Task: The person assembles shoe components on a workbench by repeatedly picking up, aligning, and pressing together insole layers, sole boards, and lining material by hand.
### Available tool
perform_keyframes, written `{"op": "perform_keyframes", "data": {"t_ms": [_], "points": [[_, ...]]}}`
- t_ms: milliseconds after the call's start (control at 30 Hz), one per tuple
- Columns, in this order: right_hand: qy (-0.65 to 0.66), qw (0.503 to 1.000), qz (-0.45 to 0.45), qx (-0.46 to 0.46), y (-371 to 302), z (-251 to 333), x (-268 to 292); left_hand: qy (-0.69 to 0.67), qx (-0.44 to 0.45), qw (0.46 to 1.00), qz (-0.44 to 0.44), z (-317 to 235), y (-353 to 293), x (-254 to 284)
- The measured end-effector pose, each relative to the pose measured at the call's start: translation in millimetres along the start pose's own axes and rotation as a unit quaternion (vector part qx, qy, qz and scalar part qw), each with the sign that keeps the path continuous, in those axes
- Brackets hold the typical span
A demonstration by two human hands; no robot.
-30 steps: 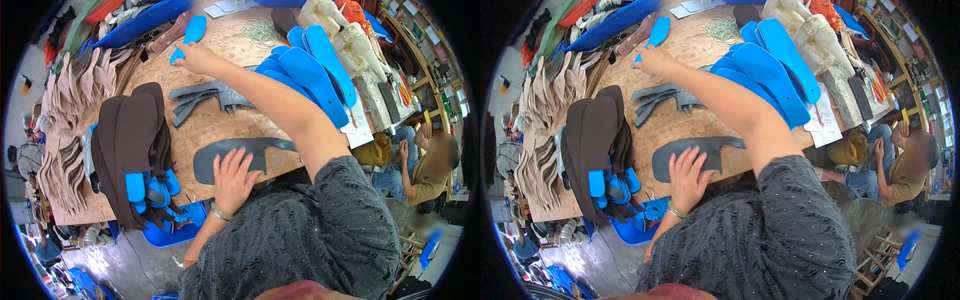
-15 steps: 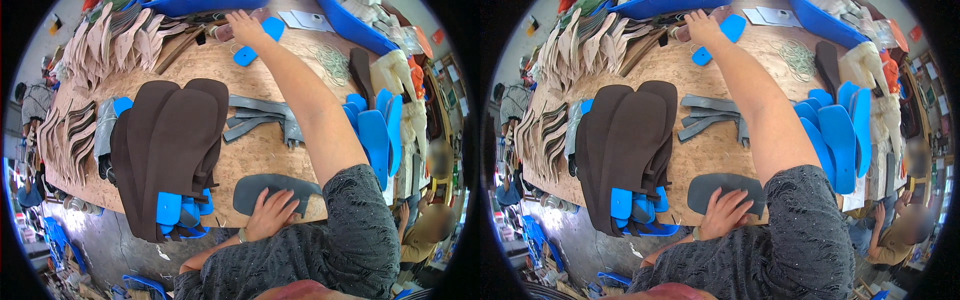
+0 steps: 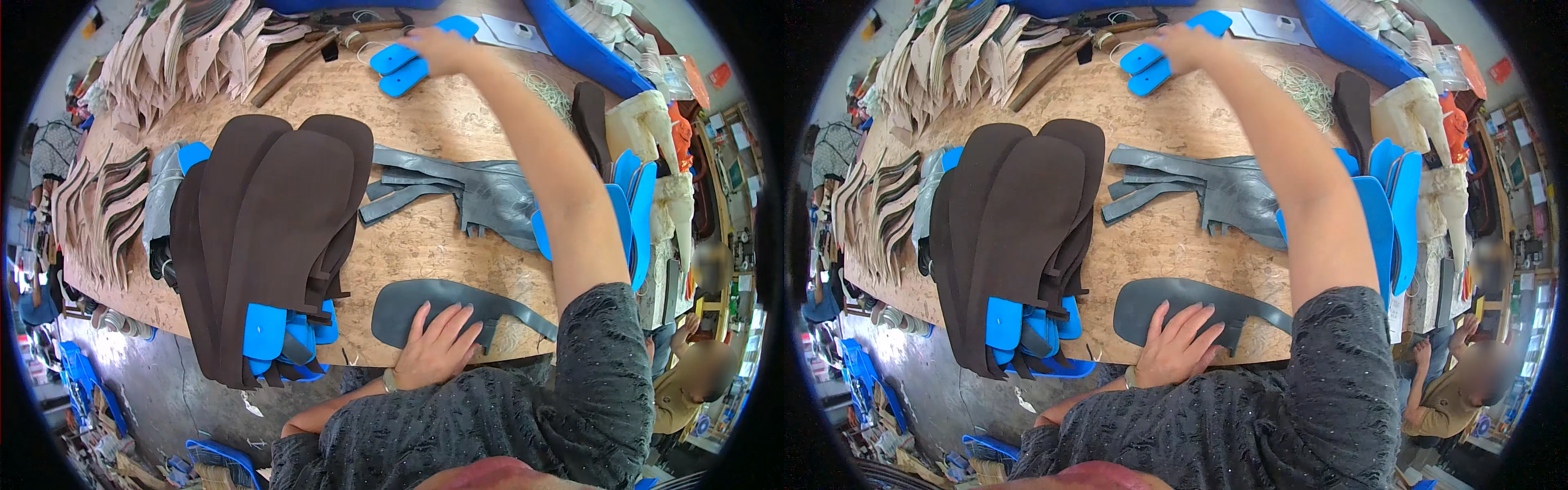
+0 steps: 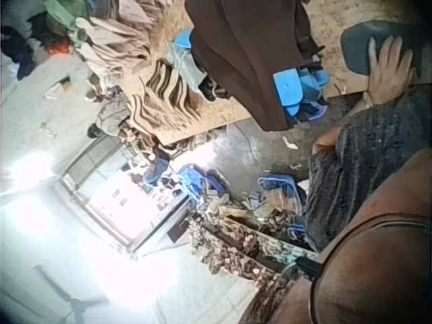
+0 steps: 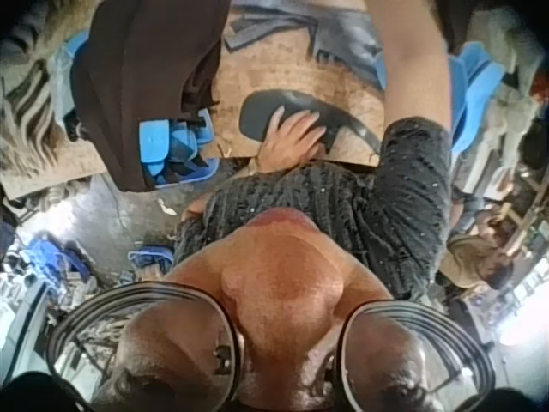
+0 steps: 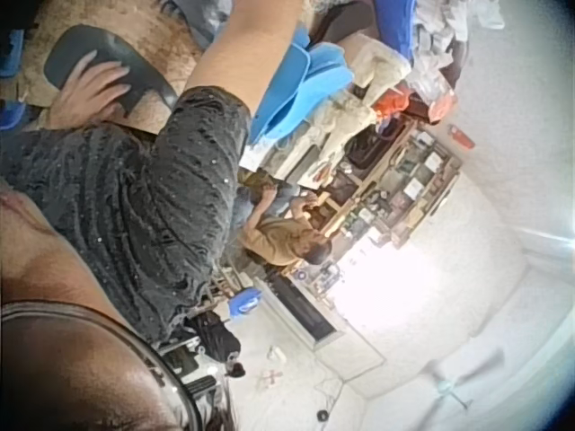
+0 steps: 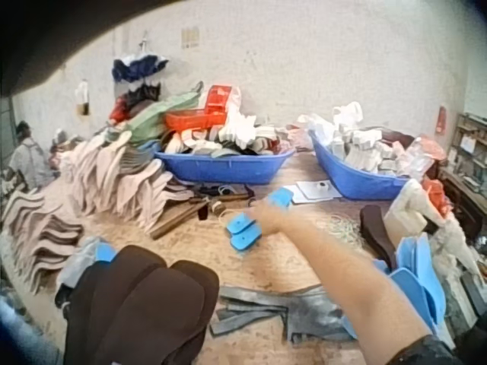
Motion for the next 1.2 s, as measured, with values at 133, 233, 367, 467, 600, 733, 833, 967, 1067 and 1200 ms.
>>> {"op": "perform_keyframes", "data": {"t_ms": [133, 233, 367, 467, 600, 733, 833, 967, 1067, 1200], "points": [[-0.085, 0.996, -0.004, 0.0, -1.2, 47.9, -25.2, 0.005, 0.014, 1.0, -0.001, -1.3, 2.5, 2.6], [-0.075, 0.997, -0.029, -0.003, -3.4, 47.0, -25.5, -0.004, 0.028, 1.0, -0.009, -1.7, 3.7, 5.2], [-0.01, 0.996, -0.094, 0.001, -18.2, 33.8, -14.6, 0.002, 0.028, 1.0, -0.012, -2.1, 5.1, 6.6], [-0.021, 0.984, -0.168, 0.047, -48.6, 41.7, 24.1, -0.004, 0.032, 0.999, -0.023, -5.4, 3.0, 8.7], [-0.069, 0.949, -0.279, 0.129, -132.8, 71.5, 107.9, -0.051, 0.008, 0.997, -0.052, -8.7, -4.8, 12.8], [0.006, 0.935, -0.26, 0.239, -237.9, 138.2, 172.8, -0.361, 0.097, 0.923, -0.093, 5.3, -18.2, 29.8], [0.063, 0.922, -0.209, 0.32, -317.7, 206.7, 192.8, -0.638, 0.207, 0.739, -0.06, -1.5, -11.6, 47.6], [0.069, 0.902, -0.202, 0.374, -390.3, 272.2, 183.5, -0.638, 0.245, 0.729, 0.043, -16.0, -7.1, 32.8], [0.134, 0.931, -0.202, 0.273, -420.2, 256.5, 181.7, -0.691, 0.258, 0.674, 0.047, -20.5, -23.3, 20.2], [0.054, 0.938, -0.313, 0.137, -469.6, 183.0, 189.4, -0.751, 0.055, 0.658, 0.025, -21.7, -38.0, 65.3]]}}
Point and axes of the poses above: each hand's wrist, its own y-axis towards the middle knuckle, its own x-axis out of the back of the hand, z = x × y, the point moved 6 cm from there along y, towards the middle knuckle, and after that the axes turned 8 degrees about x, right-handed, at the moved point
